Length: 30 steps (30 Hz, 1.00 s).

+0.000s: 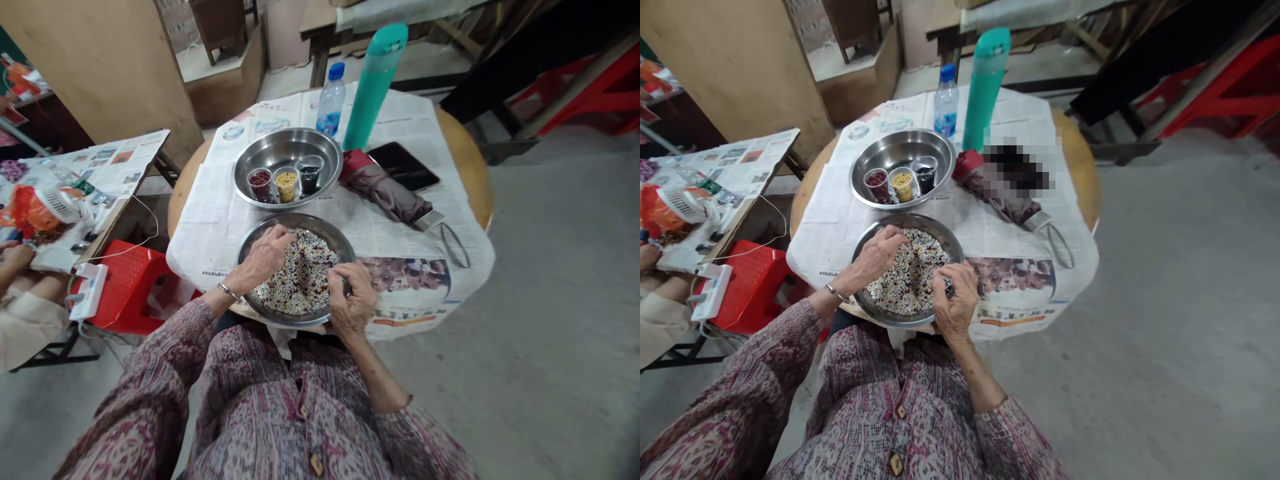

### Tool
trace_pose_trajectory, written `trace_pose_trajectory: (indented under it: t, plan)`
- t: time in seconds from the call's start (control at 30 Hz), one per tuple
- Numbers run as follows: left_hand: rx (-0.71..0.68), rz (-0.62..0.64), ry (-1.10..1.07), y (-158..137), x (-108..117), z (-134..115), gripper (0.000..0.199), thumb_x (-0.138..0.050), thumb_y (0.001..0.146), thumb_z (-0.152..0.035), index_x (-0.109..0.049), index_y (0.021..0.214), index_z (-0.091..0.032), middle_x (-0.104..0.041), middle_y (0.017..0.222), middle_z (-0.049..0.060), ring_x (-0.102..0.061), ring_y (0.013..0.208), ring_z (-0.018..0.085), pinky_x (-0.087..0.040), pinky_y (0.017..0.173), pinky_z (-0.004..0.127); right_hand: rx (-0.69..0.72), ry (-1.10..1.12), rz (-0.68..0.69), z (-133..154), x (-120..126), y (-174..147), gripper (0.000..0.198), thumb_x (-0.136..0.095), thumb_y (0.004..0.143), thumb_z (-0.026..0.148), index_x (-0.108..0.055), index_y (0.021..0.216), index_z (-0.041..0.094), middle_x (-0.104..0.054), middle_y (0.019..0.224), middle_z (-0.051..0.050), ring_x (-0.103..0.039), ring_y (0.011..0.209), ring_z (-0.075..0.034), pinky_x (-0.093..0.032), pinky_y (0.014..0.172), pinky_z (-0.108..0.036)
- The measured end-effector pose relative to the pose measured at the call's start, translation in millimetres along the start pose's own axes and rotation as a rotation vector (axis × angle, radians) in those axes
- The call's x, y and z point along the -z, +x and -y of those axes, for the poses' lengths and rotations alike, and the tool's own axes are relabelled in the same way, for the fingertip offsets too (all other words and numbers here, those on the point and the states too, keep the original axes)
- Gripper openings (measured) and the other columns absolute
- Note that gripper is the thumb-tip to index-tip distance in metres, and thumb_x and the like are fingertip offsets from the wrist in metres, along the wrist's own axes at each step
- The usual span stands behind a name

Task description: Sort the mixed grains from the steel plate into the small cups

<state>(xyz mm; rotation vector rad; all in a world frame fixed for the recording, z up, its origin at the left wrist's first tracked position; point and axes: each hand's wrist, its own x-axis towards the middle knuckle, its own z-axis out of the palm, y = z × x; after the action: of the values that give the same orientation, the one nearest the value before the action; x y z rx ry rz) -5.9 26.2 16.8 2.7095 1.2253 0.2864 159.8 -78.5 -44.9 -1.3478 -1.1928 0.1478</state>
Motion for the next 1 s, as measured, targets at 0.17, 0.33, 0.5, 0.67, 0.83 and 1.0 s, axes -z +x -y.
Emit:
trace_pose_trajectory:
  t: [0.17,0.33,0.5,0.67,0.83,1.0]
  plan:
    - [-0.001,0.102,0.048,10.4,-3.4,-14.1,0.072,-0.074,0.08,-0.051,-0.048,0.139,-0.02,-0.047,0.141,0.013,-0.044,0.126,0.035,-0.043,0.104,0.053,0.006,0.014,-0.004,0.2,-0.1,0.2,0.014,-0.059,0.09,0.028,-0.064,0.079,0.022,-0.069,0.08,-0.002,-0.065,0.082,-0.019,-0.045,0.103,-0.047]
    - [-0.208,0.243,0.019,21.7,-16.0,-42.6,0.051,-0.07,0.084,-0.042,-0.056,0.128,-0.021,-0.051,0.134,0.011,-0.048,0.123,0.031,-0.045,0.1,0.046,0.016,0.032,-0.013,-1.9,-0.7,-0.1,0.013,-0.06,0.09,0.027,-0.064,0.079,0.021,-0.069,0.081,-0.002,-0.065,0.083,-0.019,-0.045,0.104,-0.047]
    - [-0.226,0.401,0.015,3.0,-2.6,-45.4,0.018,-0.049,0.092,-0.016,-0.061,0.105,-0.016,-0.062,0.109,0.008,-0.061,0.099,0.02,-0.049,0.081,0.031,0.029,0.031,-0.017,-3.4,-1.2,-0.4,0.012,-0.06,0.09,0.025,-0.064,0.079,0.022,-0.069,0.081,-0.001,-0.065,0.082,-0.018,-0.045,0.103,-0.046]
    - [-0.129,0.403,0.096,-33.9,29.6,-21.5,0.018,-0.048,0.092,-0.013,-0.062,0.103,-0.018,-0.062,0.106,0.006,-0.06,0.098,0.02,-0.048,0.076,0.03,0.033,0.01,-0.013,-2.4,-0.8,-0.6,0.012,-0.06,0.091,0.026,-0.065,0.081,0.022,-0.071,0.083,-0.001,-0.066,0.083,-0.018,-0.045,0.103,-0.047]
    - [-0.013,0.288,0.097,-36.5,36.6,-5.8,0.032,-0.064,0.091,-0.034,-0.059,0.119,-0.018,-0.052,0.129,0.011,-0.052,0.115,0.028,-0.049,0.09,0.038,0.026,-0.002,-0.013,-3.1,-0.4,-1.2,0.013,-0.06,0.09,0.028,-0.065,0.08,0.022,-0.071,0.082,-0.001,-0.066,0.082,-0.018,-0.045,0.103,-0.046]
    - [0.003,0.303,0.004,-9.8,17.2,-8.5,0.068,-0.081,0.074,-0.04,-0.051,0.133,-0.02,-0.045,0.138,0.016,-0.047,0.122,0.036,-0.048,0.094,0.046,0.018,-0.017,-0.002,-4.5,-0.4,-1.8,0.015,-0.06,0.09,0.029,-0.064,0.078,0.022,-0.069,0.08,-0.001,-0.065,0.081,-0.018,-0.045,0.102,-0.046]
